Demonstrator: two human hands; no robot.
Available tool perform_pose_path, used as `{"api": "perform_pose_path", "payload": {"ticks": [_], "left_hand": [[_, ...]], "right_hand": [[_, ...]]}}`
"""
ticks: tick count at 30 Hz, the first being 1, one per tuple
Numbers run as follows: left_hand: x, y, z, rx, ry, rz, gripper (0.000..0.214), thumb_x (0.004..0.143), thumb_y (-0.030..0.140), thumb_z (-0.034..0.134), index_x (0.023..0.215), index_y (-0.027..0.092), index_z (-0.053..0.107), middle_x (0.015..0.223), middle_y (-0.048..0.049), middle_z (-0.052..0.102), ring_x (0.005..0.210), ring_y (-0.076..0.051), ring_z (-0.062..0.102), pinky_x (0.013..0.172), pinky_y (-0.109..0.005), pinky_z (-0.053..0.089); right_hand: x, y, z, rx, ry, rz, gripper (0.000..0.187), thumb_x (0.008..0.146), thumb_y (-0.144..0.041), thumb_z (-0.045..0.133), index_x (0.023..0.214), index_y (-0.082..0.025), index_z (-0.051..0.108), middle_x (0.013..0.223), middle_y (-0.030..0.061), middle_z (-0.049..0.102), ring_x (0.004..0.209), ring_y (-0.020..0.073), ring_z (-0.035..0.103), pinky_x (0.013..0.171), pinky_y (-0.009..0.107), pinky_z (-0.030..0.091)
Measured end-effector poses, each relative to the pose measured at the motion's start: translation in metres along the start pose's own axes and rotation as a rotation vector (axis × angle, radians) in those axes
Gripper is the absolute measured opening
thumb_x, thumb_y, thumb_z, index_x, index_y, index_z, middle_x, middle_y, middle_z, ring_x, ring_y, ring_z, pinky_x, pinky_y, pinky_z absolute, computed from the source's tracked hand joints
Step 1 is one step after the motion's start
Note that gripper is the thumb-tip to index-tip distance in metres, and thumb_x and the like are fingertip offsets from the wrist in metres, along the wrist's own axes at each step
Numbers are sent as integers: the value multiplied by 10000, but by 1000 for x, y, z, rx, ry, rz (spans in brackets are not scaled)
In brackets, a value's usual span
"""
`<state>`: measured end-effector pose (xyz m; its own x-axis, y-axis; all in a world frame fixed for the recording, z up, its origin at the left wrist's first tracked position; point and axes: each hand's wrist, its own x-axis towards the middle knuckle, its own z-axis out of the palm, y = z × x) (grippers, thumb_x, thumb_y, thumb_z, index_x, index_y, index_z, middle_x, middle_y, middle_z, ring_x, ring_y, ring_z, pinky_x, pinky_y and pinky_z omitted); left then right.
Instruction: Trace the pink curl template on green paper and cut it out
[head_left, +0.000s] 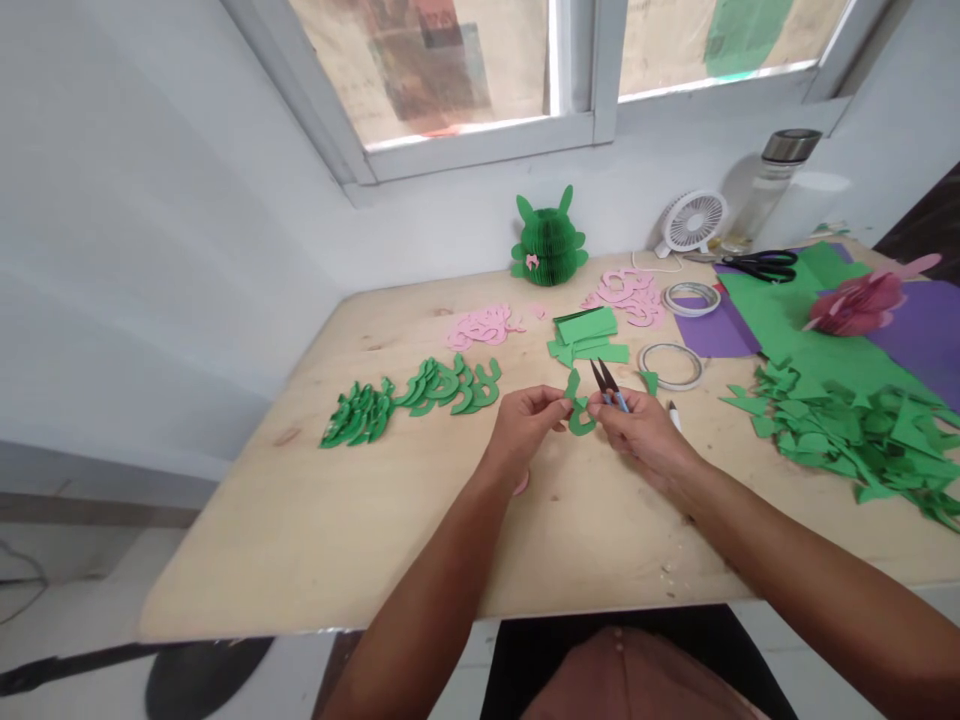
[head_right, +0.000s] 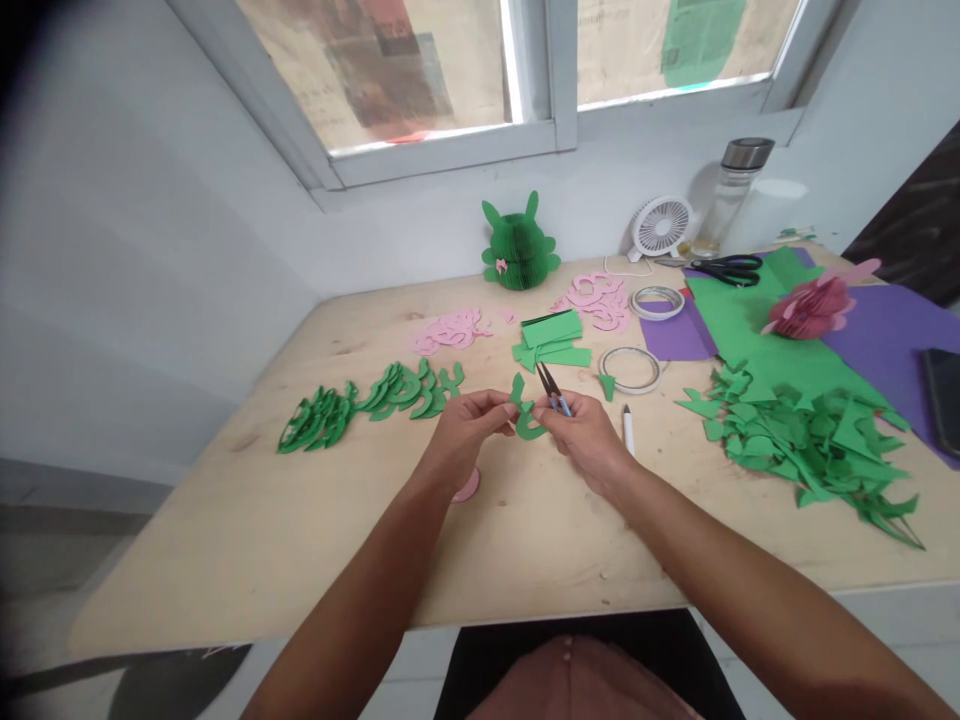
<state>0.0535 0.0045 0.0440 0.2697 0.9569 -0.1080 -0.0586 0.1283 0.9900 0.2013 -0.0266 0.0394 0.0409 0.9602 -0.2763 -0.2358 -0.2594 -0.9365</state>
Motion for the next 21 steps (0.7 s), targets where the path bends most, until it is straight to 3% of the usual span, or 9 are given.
{"api": "perform_pose_path", "payload": {"ticks": [8, 14, 21], "left_hand": [[2, -2, -5, -155, 9, -111, 168, 623, 280, 717, 655, 137, 636, 611, -3, 604, 556, -99, 539, 560, -239, 431], [5, -1, -13, -240, 4, -149, 181, 625, 283, 725, 675, 137, 631, 628, -11, 618, 545, -94, 552, 525, -222, 419], [4, 2, -15, -204, 34, -125, 176, 633, 282, 710, 673, 137, 620, 608, -10, 611, 534, -92, 551, 508, -207, 413]], "right_hand": [[1, 2, -4, -236, 86, -144, 314, 701, -463, 654, 796, -168, 601, 491, -87, 344, 432, 71, 268, 424, 232, 173], [-3, -5, -4, -402, 13, -237, 447, 826, -559, 460, 756, -146, 617, 496, -60, 348, 445, 89, 301, 438, 241, 218], [-2, -2, -6, -769, -47, -363, 463, 862, -522, 416, 729, -148, 656, 533, -25, 418, 512, 110, 380, 481, 241, 269]]}}
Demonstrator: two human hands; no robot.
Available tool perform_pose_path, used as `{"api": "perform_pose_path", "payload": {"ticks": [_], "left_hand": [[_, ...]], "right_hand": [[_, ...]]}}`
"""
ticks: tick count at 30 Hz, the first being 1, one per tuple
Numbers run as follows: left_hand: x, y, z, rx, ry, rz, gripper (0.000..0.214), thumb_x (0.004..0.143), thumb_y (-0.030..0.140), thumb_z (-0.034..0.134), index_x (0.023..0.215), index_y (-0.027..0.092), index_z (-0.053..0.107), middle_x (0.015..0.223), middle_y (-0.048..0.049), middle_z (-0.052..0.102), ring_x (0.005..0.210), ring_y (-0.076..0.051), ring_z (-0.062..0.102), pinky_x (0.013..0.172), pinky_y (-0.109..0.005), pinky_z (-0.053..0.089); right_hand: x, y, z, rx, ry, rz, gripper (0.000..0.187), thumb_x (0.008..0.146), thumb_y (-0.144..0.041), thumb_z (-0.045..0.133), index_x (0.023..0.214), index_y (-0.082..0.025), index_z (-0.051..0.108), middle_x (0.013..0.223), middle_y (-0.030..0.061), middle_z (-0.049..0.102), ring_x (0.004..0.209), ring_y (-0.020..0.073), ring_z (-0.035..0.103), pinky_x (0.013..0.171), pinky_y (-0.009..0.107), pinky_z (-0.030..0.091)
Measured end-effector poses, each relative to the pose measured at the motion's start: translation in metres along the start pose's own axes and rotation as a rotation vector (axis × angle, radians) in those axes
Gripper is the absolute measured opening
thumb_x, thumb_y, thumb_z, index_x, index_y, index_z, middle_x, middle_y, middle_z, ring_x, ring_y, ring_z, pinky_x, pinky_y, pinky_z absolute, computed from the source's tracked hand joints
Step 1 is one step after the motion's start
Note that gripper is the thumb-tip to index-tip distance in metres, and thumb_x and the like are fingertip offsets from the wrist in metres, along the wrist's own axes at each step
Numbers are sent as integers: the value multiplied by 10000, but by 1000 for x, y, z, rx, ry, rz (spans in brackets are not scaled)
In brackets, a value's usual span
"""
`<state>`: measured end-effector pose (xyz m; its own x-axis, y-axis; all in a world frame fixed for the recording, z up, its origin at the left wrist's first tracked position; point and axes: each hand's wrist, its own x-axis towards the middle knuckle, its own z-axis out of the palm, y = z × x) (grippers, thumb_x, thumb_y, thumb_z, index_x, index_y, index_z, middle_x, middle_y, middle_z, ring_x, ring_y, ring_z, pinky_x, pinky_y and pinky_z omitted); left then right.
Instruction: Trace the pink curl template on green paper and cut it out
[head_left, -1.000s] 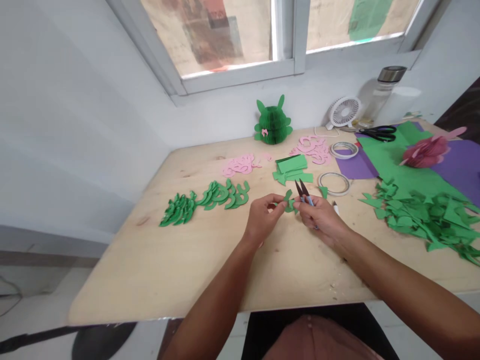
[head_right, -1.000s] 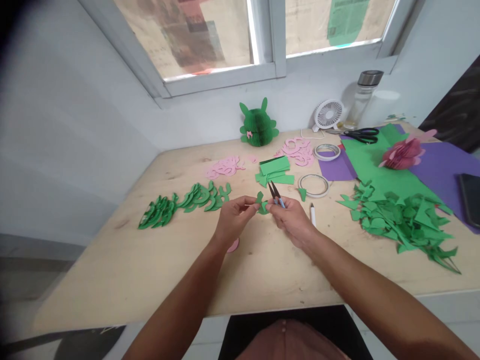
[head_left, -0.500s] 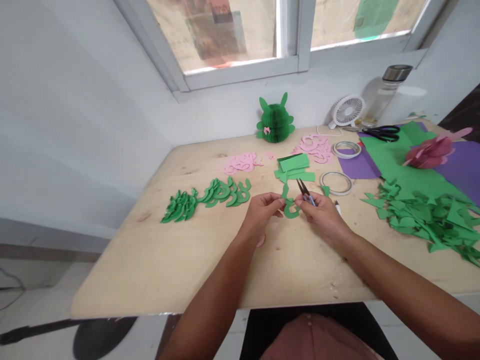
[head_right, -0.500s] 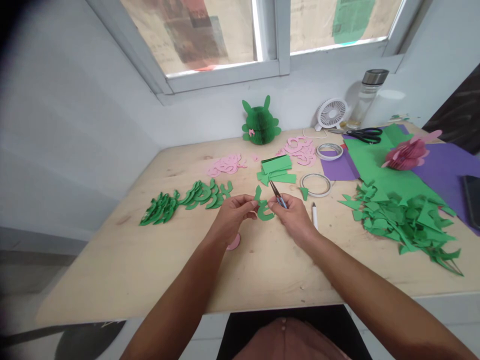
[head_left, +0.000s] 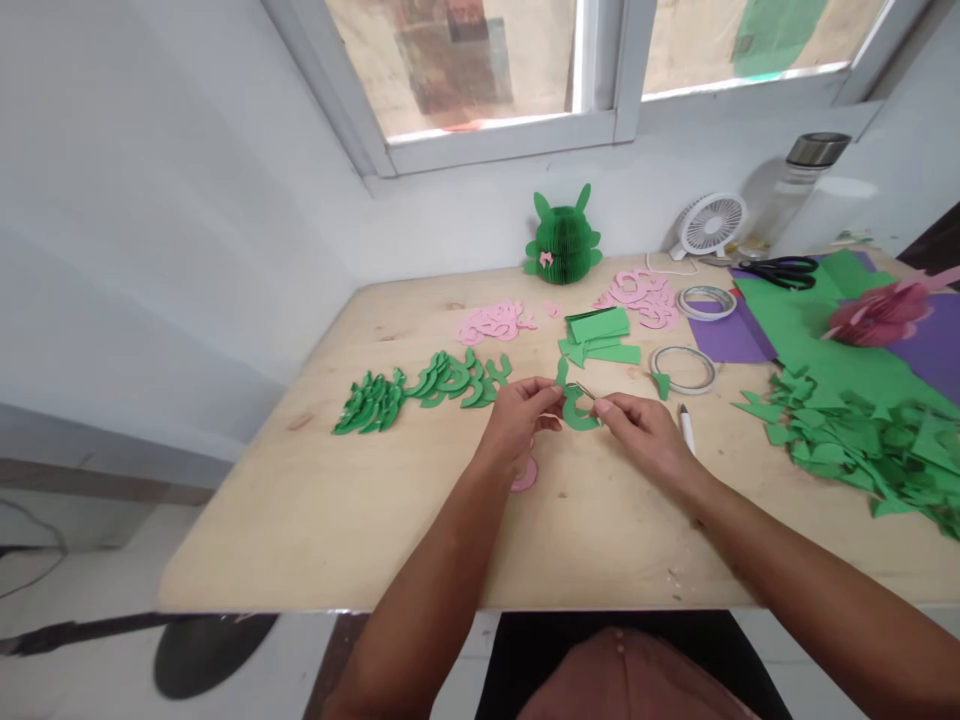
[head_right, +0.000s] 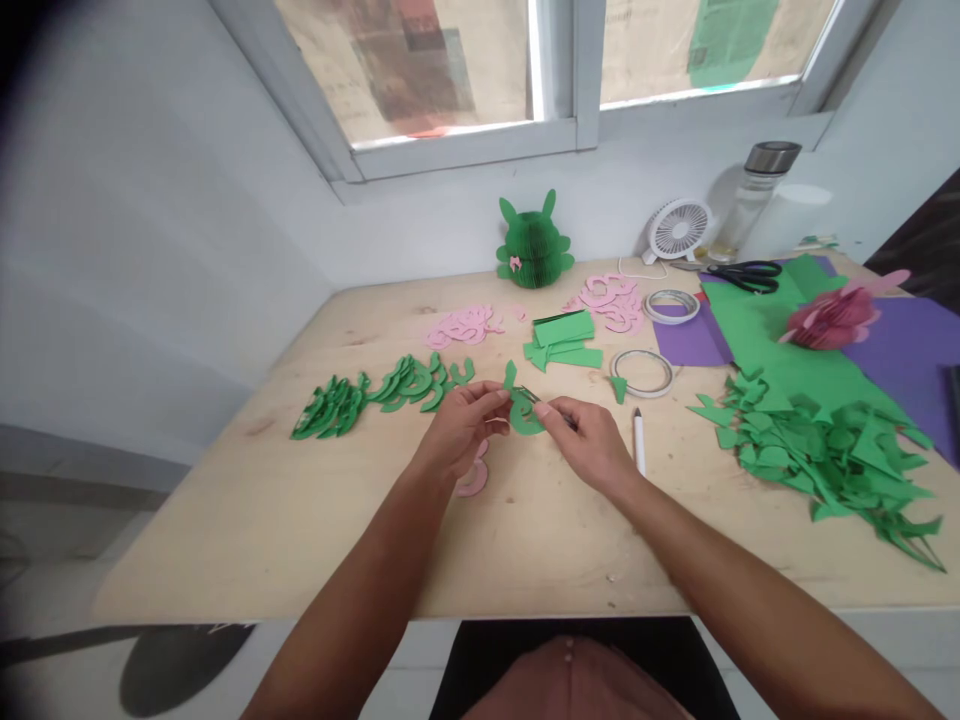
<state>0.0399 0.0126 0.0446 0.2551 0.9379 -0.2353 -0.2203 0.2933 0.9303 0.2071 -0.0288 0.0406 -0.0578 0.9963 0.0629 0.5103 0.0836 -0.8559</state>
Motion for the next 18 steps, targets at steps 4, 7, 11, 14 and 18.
{"api": "perform_pose_path", "payload": {"ticks": [4, 7, 11, 14, 18], "left_hand": [[0, 1, 1, 36, 26, 19, 159, 632, 271, 690, 659, 137, 610, 599, -12, 605, 529, -94, 547, 504, -207, 414], [0, 2, 1, 63, 62, 42, 157, 622, 271, 686, 644, 140, 604, 582, -2, 592, 518, -91, 537, 499, -204, 409], [1, 2, 1, 57, 100, 61, 182, 606, 290, 697, 633, 146, 589, 568, 10, 578, 505, -85, 523, 496, -202, 404], [2, 1, 0, 64, 94, 58, 186, 610, 295, 695, 642, 144, 590, 570, 2, 587, 504, -91, 530, 494, -204, 403], [3, -1, 0, 91, 62, 49, 161, 628, 282, 679, 649, 143, 599, 566, -3, 597, 502, -95, 540, 500, -209, 410]], "right_hand": [[-1, -1, -1, -118, -9, -33, 463, 865, -513, 412, 787, -155, 694, 589, -1, 529, 559, 134, 457, 514, 246, 306], [-2, -2, -1, -157, -1, -21, 455, 863, -506, 422, 827, -157, 712, 594, 3, 553, 554, 138, 470, 510, 247, 306], [-2, -3, -2, -194, 30, -10, 451, 861, -509, 428, 819, -164, 716, 561, -4, 531, 536, 134, 465, 501, 244, 301], [-2, -2, -2, -197, 17, -30, 445, 861, -505, 430, 807, -169, 718, 591, 9, 573, 560, 144, 491, 507, 247, 304], [-2, 0, 0, -184, -12, -56, 445, 862, -510, 432, 783, -177, 715, 627, 24, 612, 578, 156, 509, 513, 255, 306]]}}
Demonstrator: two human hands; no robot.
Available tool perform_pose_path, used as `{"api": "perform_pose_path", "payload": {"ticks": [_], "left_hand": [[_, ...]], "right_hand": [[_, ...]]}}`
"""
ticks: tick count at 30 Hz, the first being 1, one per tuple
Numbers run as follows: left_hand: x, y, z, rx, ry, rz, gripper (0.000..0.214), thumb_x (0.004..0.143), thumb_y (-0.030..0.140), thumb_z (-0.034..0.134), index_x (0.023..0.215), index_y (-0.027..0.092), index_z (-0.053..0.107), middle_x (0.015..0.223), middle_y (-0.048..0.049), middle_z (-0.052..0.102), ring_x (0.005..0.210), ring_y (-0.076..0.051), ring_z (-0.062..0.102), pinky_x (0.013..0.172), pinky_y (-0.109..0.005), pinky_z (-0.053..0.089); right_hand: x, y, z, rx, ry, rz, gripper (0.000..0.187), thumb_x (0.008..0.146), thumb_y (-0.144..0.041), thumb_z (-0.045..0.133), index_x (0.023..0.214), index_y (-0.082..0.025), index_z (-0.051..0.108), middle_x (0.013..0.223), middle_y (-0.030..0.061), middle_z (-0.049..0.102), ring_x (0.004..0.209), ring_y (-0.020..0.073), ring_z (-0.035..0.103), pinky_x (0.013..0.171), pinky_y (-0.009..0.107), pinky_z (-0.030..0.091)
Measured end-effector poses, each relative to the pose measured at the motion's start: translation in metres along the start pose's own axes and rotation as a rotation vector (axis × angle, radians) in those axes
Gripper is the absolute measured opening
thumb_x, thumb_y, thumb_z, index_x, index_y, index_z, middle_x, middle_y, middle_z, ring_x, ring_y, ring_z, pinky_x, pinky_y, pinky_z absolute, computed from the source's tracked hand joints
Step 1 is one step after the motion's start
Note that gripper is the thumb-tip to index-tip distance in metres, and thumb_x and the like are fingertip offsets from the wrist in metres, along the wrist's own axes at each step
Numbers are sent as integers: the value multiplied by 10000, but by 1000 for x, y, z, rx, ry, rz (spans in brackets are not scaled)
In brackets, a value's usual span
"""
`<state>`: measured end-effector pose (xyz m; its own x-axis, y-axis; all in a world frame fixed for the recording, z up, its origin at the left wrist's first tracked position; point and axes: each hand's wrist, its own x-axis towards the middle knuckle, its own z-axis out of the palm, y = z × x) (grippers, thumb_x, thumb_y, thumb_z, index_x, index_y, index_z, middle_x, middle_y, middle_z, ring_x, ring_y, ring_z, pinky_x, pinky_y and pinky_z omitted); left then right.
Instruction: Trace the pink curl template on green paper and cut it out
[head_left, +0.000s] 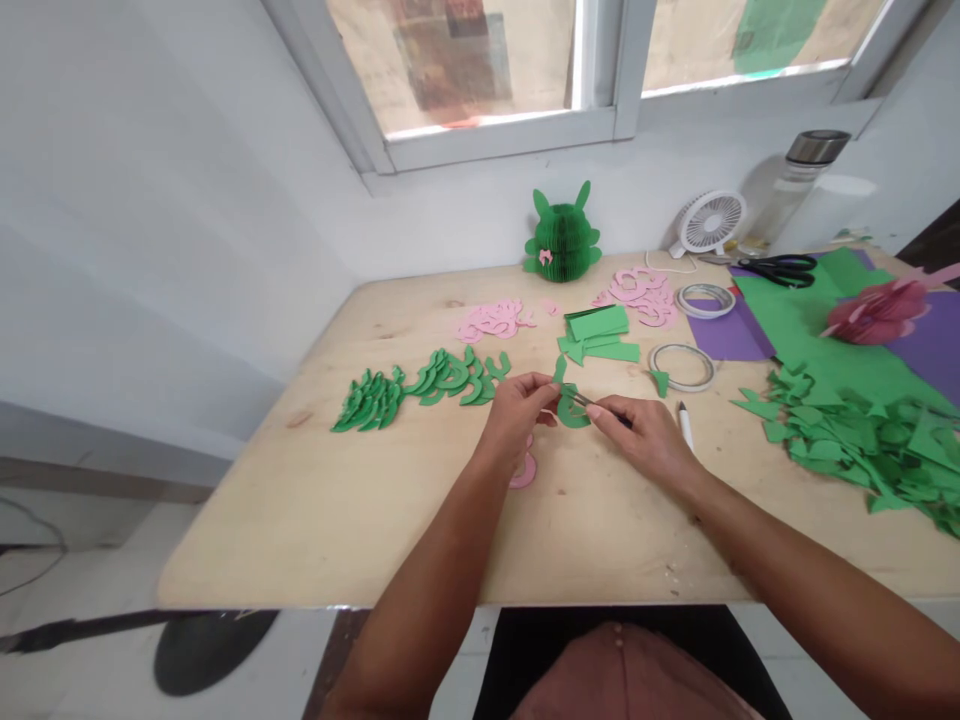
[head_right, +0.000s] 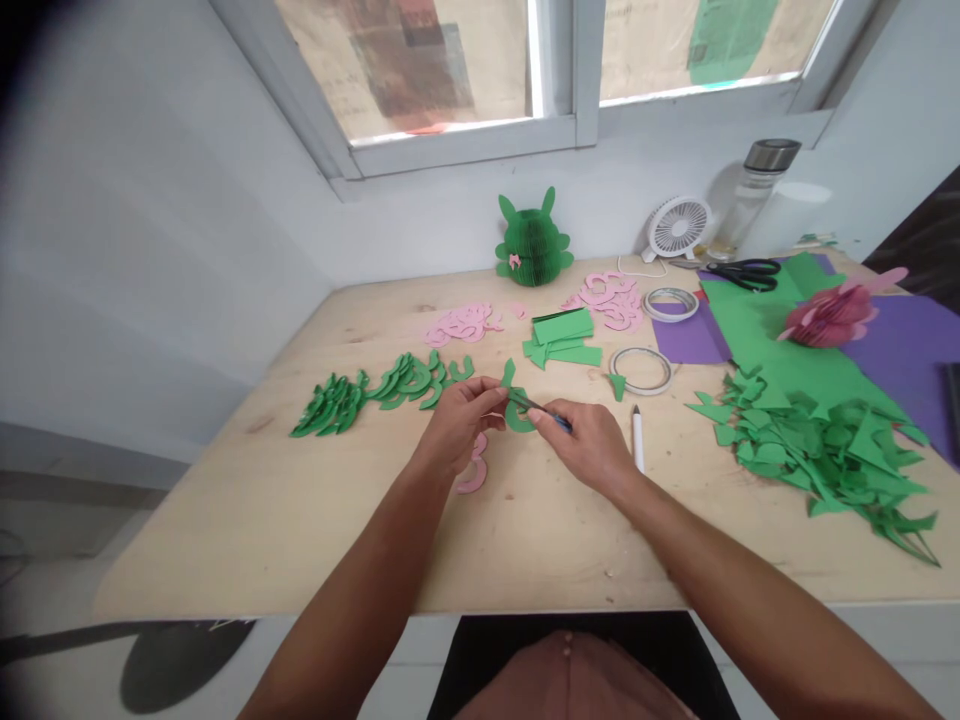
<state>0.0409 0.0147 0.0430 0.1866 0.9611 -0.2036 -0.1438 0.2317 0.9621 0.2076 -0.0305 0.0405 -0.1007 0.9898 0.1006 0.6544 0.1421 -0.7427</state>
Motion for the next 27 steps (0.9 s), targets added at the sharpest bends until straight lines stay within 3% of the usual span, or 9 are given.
{"api": "perform_pose_path", "payload": {"ticks": [14, 21, 27], "left_hand": [[-2, 1, 0, 192, -26, 111, 120, 671, 257, 629, 638, 143, 612, 538, 3, 574, 492, -92, 500, 491, -208, 412], [-2, -1, 2, 183, -69, 46, 107, 656, 240, 636, 623, 144, 603, 528, 12, 549, 475, -82, 487, 488, -205, 402], [-5, -4, 6, 153, -193, -8, 128, 647, 261, 659, 631, 143, 612, 540, 9, 548, 485, -78, 485, 490, -201, 402]], "right_hand": [[1, 0, -2, -30, 28, 58, 431, 858, -507, 440, 721, -178, 682, 552, -1, 539, 530, 135, 455, 508, 255, 277], [1, -2, -3, 249, 196, 72, 344, 817, -481, 514, 795, -169, 656, 588, -12, 489, 544, 127, 413, 505, 252, 305], [2, -1, 2, 298, 165, 116, 228, 724, -402, 624, 763, -180, 652, 524, -38, 448, 486, 108, 367, 463, 242, 273]]}}
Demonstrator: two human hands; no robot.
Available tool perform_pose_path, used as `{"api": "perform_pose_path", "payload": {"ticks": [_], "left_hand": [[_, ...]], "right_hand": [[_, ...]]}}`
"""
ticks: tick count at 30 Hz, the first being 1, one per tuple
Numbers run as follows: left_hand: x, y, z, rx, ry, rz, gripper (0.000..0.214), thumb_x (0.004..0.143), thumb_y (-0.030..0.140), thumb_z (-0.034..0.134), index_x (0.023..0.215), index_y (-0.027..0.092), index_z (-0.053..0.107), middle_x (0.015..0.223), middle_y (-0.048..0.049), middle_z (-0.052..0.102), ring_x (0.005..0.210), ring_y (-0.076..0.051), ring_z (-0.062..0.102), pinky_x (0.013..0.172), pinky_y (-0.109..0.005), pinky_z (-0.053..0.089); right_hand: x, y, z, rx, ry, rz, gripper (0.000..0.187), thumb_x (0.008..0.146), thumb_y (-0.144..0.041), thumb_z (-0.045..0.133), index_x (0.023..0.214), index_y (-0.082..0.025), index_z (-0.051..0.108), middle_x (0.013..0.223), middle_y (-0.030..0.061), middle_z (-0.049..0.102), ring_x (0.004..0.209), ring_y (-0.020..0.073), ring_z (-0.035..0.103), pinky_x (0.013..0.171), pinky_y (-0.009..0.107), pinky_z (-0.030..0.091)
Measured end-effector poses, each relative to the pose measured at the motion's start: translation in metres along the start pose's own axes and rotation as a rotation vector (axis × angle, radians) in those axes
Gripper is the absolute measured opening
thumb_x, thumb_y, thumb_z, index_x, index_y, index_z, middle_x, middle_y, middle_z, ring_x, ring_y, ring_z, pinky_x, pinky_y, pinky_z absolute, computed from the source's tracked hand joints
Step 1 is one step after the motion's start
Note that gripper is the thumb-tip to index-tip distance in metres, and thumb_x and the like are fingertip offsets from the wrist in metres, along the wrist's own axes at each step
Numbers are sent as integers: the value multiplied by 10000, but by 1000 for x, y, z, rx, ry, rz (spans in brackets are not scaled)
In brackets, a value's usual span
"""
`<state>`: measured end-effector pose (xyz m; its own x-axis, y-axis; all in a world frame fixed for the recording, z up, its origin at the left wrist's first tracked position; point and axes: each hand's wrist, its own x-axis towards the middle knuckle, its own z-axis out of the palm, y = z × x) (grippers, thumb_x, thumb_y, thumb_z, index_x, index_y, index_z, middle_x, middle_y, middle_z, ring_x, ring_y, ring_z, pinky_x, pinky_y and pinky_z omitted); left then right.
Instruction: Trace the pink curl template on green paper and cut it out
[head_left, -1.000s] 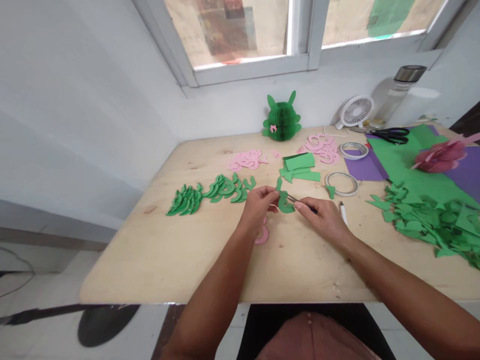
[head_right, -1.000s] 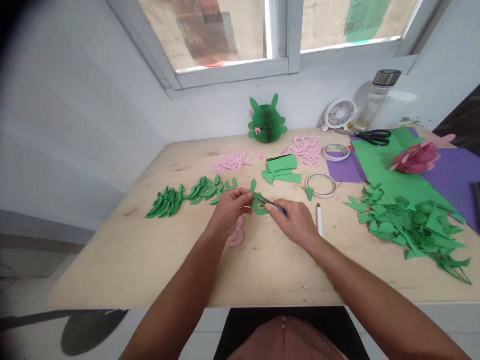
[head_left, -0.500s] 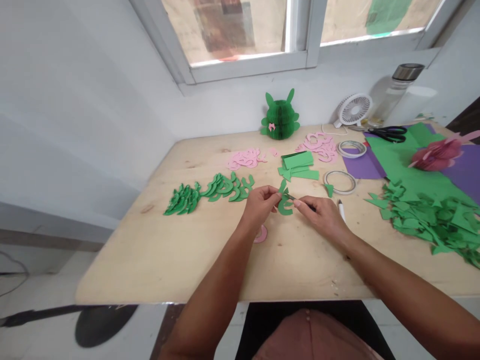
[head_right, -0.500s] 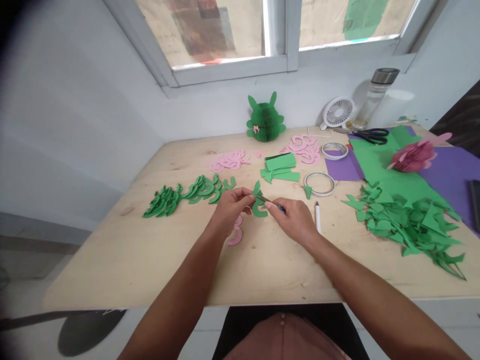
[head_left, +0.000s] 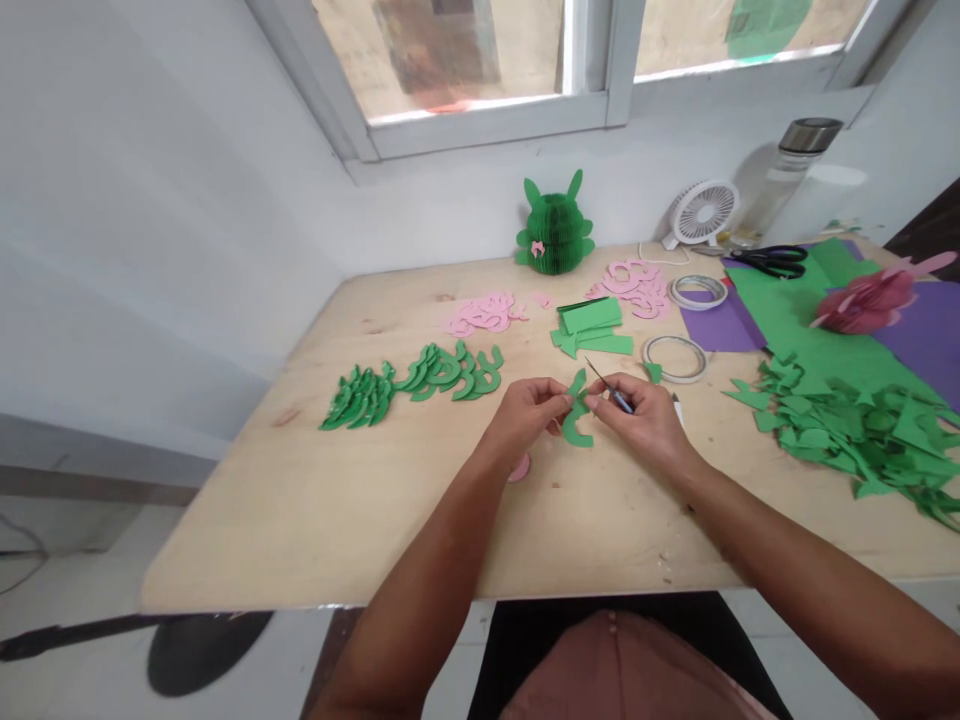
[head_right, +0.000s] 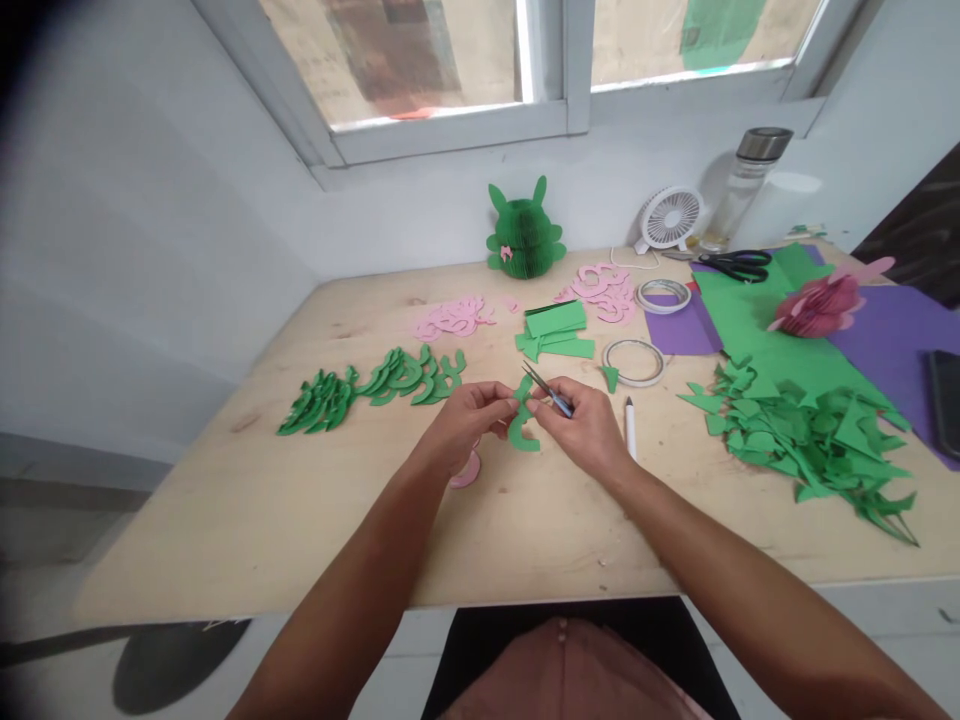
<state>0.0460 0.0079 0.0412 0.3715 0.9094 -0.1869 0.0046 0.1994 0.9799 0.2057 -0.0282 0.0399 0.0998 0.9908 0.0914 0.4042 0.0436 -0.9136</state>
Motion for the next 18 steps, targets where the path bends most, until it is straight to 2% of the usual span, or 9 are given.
{"api": "perform_pose_path", "payload": {"ticks": [8, 18], "left_hand": [[-3, 0, 5, -32, -17, -52, 126, 656, 262, 658, 653, 145, 613, 572, 2, 569, 485, -78, 503, 497, -200, 412], [-2, 1, 5, -122, -56, -62, 145, 653, 272, 672, 665, 142, 607, 591, -9, 586, 514, -98, 550, 507, -211, 432]], "right_hand": [[4, 4, 0, 66, 42, 34, 199, 710, -371, 611, 663, -178, 618, 556, -24, 475, 529, 118, 402, 498, 245, 313], [6, 10, 0, 97, 36, 43, 223, 703, -397, 616, 679, -176, 613, 587, -8, 481, 570, 133, 425, 505, 243, 333]]}}
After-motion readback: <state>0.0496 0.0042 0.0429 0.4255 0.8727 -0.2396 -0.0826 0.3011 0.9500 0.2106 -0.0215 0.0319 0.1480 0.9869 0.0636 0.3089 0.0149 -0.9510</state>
